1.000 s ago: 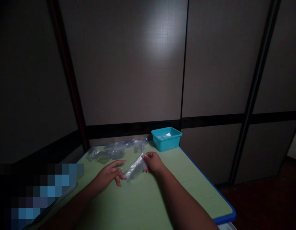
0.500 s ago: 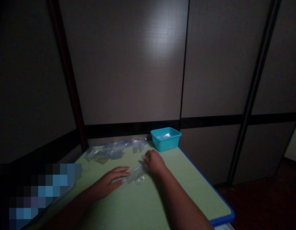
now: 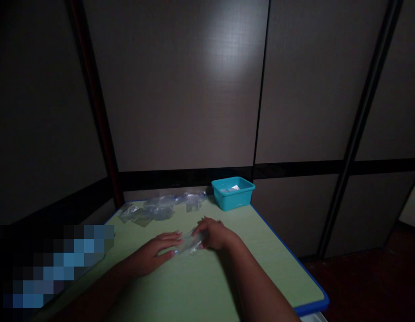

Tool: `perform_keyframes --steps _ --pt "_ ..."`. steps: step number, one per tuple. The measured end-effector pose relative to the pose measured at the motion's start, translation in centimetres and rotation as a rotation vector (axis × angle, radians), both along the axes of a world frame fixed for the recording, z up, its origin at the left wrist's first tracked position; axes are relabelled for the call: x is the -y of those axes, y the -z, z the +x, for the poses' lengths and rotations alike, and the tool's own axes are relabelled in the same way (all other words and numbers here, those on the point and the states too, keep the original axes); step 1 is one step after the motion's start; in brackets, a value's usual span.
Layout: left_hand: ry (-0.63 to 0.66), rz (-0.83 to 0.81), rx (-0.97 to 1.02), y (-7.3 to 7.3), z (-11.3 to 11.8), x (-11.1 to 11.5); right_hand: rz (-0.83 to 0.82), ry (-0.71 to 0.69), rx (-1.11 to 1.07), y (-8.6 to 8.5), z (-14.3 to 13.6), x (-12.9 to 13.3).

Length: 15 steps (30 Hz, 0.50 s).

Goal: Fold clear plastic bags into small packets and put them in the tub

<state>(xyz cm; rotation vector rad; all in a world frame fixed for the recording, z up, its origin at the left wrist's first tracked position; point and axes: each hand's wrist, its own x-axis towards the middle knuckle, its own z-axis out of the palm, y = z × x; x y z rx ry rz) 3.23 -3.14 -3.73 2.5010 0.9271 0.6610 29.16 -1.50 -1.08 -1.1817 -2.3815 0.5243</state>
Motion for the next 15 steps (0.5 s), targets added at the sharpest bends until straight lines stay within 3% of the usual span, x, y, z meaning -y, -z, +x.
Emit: perform_keyframes --steps 15 --pt "-0.005 -0.028 -0.021 -0.35 0.02 0.12 0.218 -0.014 -0.056 0.53 -0.97 -0.49"
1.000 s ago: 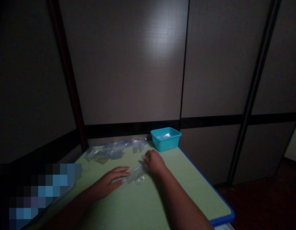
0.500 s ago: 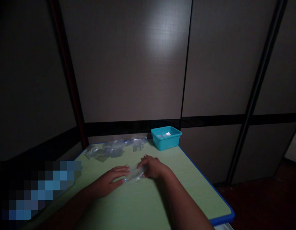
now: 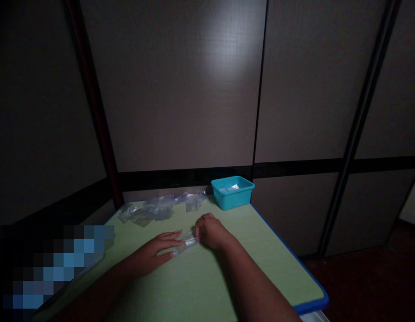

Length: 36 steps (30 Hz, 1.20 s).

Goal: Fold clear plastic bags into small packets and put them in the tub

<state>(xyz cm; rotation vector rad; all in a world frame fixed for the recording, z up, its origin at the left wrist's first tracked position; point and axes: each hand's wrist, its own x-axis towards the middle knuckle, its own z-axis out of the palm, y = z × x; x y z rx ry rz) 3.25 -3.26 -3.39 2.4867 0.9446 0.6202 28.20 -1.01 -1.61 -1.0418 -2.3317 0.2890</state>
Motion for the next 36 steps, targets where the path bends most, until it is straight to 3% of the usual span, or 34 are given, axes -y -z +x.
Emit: perform_keyframes --steps 7,18,23,30,36 --pt "0.004 -0.016 0.017 0.2 -0.1 -0.2 0.007 0.076 -0.039 -0.3 -0.3 0.1" --pt "-0.021 -0.012 -0.023 -0.1 0.0 0.1 -0.023 0.007 0.036 -0.4 -0.5 0.5" --pt "-0.027 -0.002 -0.012 0.1 0.0 0.0 0.019 0.086 -0.002 -0.5 -0.9 0.6" --pt "-0.012 0.006 -0.044 0.0 -0.1 -0.1 -0.195 0.094 0.041 -0.2 -0.8 0.7" --pt "-0.027 -0.002 -0.064 0.0 -0.1 0.0 -0.174 0.129 0.084 -0.4 -0.8 0.9"
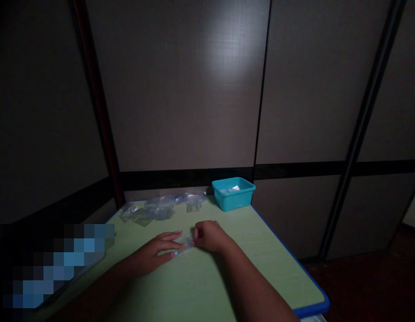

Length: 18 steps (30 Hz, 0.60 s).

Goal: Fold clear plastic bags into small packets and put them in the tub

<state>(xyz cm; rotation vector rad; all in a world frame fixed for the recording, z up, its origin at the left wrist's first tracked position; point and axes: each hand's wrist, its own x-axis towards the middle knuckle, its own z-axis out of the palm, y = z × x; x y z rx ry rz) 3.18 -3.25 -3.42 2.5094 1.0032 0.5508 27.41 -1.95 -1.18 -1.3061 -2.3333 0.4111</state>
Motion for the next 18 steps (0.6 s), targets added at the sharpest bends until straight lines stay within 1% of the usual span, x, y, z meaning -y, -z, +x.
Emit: perform_keyframes --steps 7,10,14,18 --pt "-0.004 -0.042 0.015 -0.55 0.25 0.45 0.098 0.035 -0.009 0.13 -0.58 0.08" --pt "-0.009 -0.041 0.033 -0.53 0.34 0.39 0.080 0.006 -0.015 0.29 -0.70 0.14" --pt "-0.009 -0.036 0.055 -0.44 0.28 0.34 0.012 -0.050 -0.018 0.30 -0.57 0.18" --pt "0.008 -0.028 0.057 -0.47 0.22 0.32 -0.008 -0.073 -0.005 0.17 -0.36 0.24"
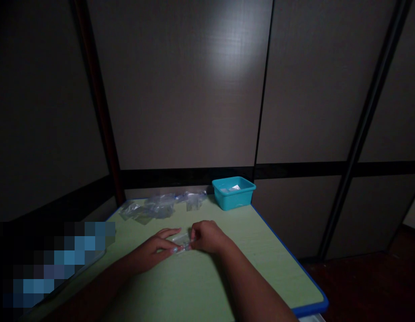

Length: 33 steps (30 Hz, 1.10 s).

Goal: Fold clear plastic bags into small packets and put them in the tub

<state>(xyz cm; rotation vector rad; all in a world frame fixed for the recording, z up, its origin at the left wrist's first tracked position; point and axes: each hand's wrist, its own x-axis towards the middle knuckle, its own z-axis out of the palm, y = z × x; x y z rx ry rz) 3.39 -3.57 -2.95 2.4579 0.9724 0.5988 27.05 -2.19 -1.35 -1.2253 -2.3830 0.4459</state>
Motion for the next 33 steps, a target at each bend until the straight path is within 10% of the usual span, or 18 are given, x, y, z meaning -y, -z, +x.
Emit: perform_keyframes --steps 33 --pt "0.008 0.020 0.082 -0.4 0.2 -0.1 0.014 0.058 0.055 -0.6 -0.2 0.3"
